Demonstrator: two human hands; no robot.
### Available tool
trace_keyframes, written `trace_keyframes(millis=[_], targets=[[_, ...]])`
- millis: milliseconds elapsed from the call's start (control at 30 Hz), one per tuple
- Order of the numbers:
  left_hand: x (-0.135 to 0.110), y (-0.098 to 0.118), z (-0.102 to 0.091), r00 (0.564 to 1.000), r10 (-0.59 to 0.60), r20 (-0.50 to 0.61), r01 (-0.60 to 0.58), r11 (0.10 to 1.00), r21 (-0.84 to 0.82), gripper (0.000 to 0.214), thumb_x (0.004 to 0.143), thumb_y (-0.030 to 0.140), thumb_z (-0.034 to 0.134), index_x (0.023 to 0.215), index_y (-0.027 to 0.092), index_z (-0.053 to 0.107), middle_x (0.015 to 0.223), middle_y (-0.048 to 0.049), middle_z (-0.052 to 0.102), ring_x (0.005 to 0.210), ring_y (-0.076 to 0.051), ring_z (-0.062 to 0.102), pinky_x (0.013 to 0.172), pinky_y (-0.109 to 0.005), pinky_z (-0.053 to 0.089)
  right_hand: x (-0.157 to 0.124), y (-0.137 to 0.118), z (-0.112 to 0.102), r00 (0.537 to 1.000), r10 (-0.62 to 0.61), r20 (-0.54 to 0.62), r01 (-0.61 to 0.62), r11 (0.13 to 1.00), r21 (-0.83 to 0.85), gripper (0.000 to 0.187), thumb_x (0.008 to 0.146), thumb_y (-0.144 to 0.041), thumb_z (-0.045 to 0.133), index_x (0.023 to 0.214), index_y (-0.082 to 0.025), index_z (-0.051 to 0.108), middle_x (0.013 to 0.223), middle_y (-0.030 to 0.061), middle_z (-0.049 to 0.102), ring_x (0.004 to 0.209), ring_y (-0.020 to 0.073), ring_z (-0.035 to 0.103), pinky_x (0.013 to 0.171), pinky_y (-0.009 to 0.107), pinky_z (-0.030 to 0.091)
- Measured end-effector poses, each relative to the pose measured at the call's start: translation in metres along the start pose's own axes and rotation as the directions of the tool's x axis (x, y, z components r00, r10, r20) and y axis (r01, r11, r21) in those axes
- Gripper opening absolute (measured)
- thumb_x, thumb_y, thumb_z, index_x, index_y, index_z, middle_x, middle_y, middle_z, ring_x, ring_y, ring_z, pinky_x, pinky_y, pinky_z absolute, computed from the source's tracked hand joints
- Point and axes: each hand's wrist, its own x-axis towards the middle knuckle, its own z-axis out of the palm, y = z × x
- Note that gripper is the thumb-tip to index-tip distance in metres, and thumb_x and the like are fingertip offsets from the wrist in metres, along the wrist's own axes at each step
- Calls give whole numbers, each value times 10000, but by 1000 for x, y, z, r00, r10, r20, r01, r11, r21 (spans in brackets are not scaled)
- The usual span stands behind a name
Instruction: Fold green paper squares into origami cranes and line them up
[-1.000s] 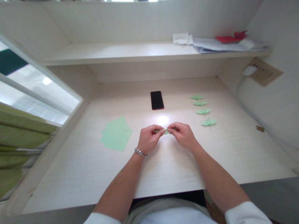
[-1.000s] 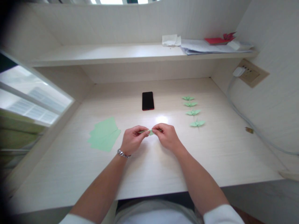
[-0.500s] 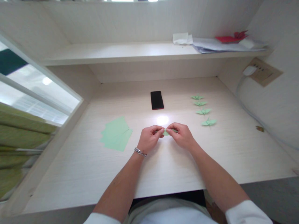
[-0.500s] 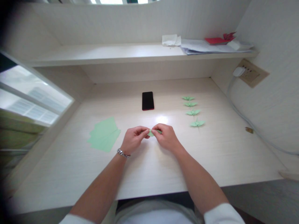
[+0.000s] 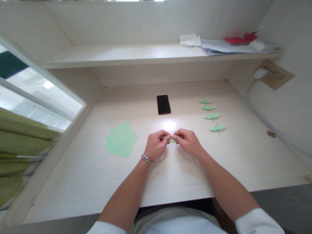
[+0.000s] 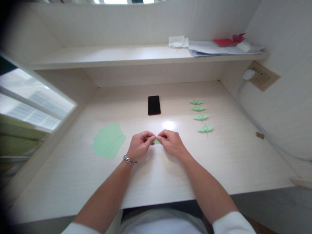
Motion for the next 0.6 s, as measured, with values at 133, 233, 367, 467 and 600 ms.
trace_keyframes(millis=[133, 233, 367, 467, 600], targets=[[2, 0, -3, 999, -38, -10, 37, 999, -37, 210, 817, 345, 592, 776, 156, 672, 703, -43, 695, 594, -154, 667, 530, -223, 497, 2, 5, 0, 998, 42, 36, -43, 998, 52, 155, 833, -286, 557, 797, -173, 658, 722, 11, 662, 667, 137, 590, 628, 244, 437], [3, -1, -4, 998, -56, 15, 57, 996, -67, 220, 804, 359, 605, 766, 155, 679, 675, -45, 691, 589, -162, 669, 524, -231, 493, 3, 7, -1, 999, 38, 4, -38, 999, 13, 152, 823, -281, 559, 761, -175, 649, 691, 7, 648, 652, 138, 578, 610, 243, 434], [4, -3, -4, 996, -83, 19, 85, 991, -101, 228, 787, 369, 624, 746, 151, 677, 647, -46, 685, 578, -165, 666, 521, -235, 491, 4, 10, -1, 997, 71, 34, -74, 994, 87, 144, 814, -280, 565, 792, -171, 657, 715, 15, 664, 650, 140, 597, 617, 248, 451], [4, -5, -3, 994, -107, 25, 110, 986, -125, 240, 781, 381, 632, 745, 148, 675, 650, -46, 683, 578, -165, 666, 527, -238, 497, 5, 11, -1, 996, 85, 29, -87, 992, 91, 137, 807, -278, 571, 781, -170, 652, 705, 14, 657, 644, 140, 596, 609, 248, 451], [5, -7, -2, 990, -130, 57, 139, 972, -189, 258, 781, 396, 637, 762, 142, 677, 669, -50, 683, 594, -166, 669, 546, -243, 509, 5, 12, -3, 998, 69, 9, -69, 994, 81, 138, 809, -279, 571, 767, -173, 648, 709, 11, 649, 657, 140, 590, 612, 246, 445]])
